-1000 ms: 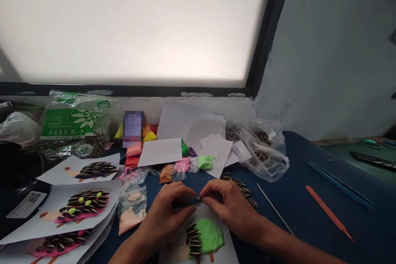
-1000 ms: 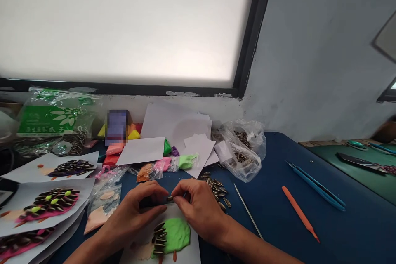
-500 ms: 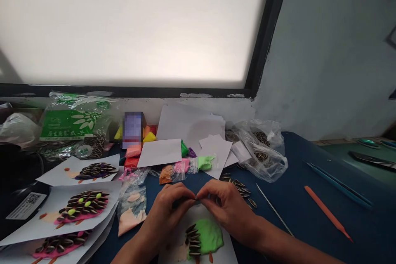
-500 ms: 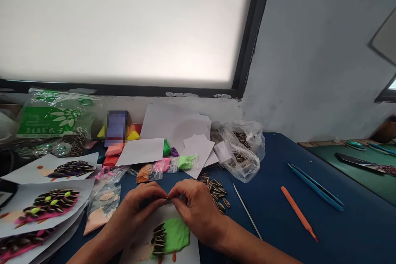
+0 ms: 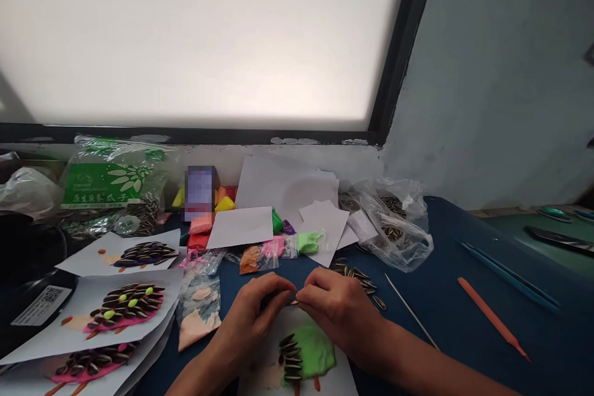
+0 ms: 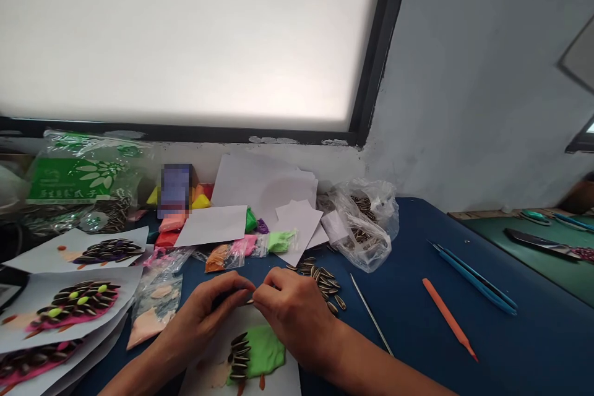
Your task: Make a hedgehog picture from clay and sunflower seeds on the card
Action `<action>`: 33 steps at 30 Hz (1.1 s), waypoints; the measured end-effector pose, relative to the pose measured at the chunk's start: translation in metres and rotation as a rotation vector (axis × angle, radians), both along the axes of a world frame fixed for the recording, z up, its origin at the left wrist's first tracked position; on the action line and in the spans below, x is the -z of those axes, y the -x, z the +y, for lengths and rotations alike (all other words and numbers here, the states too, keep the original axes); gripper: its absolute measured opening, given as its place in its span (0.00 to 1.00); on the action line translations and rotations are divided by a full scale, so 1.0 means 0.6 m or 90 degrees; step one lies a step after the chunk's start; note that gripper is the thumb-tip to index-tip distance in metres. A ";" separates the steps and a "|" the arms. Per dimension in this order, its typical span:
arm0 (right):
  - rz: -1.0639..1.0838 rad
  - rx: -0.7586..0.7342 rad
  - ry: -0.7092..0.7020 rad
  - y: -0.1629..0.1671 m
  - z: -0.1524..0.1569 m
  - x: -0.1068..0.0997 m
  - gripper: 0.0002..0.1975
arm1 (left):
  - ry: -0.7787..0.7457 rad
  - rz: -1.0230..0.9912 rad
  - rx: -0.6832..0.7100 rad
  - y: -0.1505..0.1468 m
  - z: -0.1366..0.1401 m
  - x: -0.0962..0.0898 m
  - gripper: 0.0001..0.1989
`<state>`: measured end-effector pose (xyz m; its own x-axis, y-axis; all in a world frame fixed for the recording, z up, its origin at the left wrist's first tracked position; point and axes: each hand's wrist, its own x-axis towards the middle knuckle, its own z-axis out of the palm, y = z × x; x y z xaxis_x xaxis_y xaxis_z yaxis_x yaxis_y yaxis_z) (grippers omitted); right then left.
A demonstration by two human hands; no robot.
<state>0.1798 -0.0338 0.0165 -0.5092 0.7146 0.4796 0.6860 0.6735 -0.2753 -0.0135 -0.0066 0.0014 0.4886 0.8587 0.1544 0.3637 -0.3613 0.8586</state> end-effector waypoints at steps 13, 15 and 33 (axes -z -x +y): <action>0.101 0.005 0.308 0.008 -0.016 -0.018 0.11 | -0.031 0.070 0.034 0.005 -0.001 0.010 0.09; 0.095 0.004 0.314 0.009 -0.017 -0.018 0.11 | -0.034 0.071 0.037 0.005 0.000 0.011 0.10; 0.066 -0.012 0.291 0.010 -0.017 -0.002 0.10 | -0.043 0.090 0.046 0.004 -0.002 0.000 0.11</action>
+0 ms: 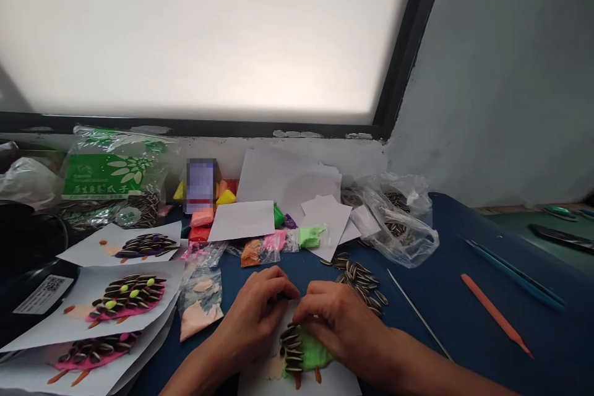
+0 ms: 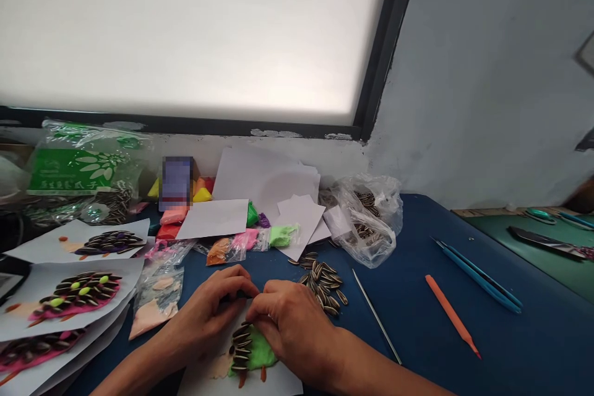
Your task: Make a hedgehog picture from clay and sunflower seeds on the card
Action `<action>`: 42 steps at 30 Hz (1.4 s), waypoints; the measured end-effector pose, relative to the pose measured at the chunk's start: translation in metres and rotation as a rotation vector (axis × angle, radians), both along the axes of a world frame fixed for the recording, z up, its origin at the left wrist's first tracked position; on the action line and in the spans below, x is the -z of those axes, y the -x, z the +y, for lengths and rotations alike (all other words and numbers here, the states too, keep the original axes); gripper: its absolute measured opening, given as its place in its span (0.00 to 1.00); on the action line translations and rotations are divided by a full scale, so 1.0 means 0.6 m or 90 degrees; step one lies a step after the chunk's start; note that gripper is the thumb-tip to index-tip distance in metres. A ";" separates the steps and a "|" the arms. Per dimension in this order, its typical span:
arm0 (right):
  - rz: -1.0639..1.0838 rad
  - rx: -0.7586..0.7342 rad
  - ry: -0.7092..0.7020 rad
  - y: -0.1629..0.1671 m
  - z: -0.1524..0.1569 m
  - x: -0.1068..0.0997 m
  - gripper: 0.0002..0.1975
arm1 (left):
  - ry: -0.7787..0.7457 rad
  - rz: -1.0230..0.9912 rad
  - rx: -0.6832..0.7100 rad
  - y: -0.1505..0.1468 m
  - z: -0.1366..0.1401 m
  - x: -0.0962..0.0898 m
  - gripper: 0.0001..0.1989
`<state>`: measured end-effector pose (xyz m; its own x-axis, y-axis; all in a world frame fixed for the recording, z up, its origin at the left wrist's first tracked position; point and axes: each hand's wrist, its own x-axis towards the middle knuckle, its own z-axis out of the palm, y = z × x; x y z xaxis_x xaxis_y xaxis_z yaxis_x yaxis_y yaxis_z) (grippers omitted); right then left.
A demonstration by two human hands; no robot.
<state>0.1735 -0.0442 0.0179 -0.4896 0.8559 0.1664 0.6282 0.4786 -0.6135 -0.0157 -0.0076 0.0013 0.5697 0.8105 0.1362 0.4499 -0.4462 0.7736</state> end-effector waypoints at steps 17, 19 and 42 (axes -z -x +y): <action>-0.133 -0.046 -0.045 0.005 0.001 -0.009 0.09 | -0.022 0.001 0.009 0.002 0.003 0.007 0.11; -0.147 -0.047 -0.048 0.006 0.001 -0.007 0.09 | -0.020 0.007 0.010 0.002 0.003 0.005 0.11; -0.347 0.137 -0.008 -0.049 0.039 -0.077 0.09 | -0.032 0.032 0.021 0.003 0.003 0.005 0.14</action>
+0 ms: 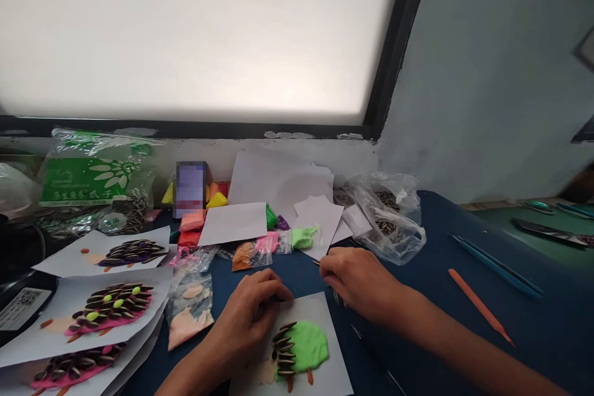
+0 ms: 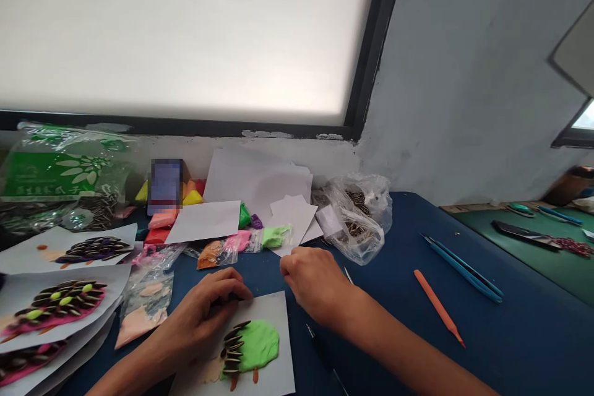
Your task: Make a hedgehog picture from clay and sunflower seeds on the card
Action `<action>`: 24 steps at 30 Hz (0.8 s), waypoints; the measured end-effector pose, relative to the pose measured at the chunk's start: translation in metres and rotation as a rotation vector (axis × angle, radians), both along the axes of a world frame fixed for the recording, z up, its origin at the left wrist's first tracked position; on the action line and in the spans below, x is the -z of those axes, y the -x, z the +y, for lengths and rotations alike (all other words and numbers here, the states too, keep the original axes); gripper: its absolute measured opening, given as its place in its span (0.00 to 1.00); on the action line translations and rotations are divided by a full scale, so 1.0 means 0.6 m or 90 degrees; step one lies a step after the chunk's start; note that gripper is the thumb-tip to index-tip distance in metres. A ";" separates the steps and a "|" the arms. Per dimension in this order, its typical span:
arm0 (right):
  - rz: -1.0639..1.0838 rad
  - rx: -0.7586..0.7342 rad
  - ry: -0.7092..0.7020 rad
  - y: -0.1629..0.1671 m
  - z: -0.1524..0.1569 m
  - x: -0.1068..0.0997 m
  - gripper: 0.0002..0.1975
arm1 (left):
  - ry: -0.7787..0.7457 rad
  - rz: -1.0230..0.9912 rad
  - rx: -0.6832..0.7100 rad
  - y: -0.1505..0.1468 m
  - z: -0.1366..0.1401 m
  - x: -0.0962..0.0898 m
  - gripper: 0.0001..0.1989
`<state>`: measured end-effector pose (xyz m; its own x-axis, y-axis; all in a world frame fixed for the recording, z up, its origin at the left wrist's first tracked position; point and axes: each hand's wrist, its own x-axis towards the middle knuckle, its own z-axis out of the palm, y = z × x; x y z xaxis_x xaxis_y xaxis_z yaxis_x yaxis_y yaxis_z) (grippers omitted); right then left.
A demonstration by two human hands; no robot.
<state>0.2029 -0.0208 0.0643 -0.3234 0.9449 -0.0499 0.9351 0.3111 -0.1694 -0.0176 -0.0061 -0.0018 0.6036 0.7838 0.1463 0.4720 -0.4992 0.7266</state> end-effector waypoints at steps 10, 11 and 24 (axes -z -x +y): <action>-0.074 -0.028 0.007 -0.013 0.006 0.014 0.09 | 0.007 -0.014 -0.007 -0.002 0.000 0.005 0.13; -0.081 -0.032 0.003 -0.012 0.007 0.019 0.09 | 0.007 -0.016 -0.007 -0.002 0.000 0.004 0.13; -0.046 -0.059 -0.028 -0.005 0.004 0.009 0.06 | 0.002 -0.033 -0.023 -0.003 0.001 0.016 0.14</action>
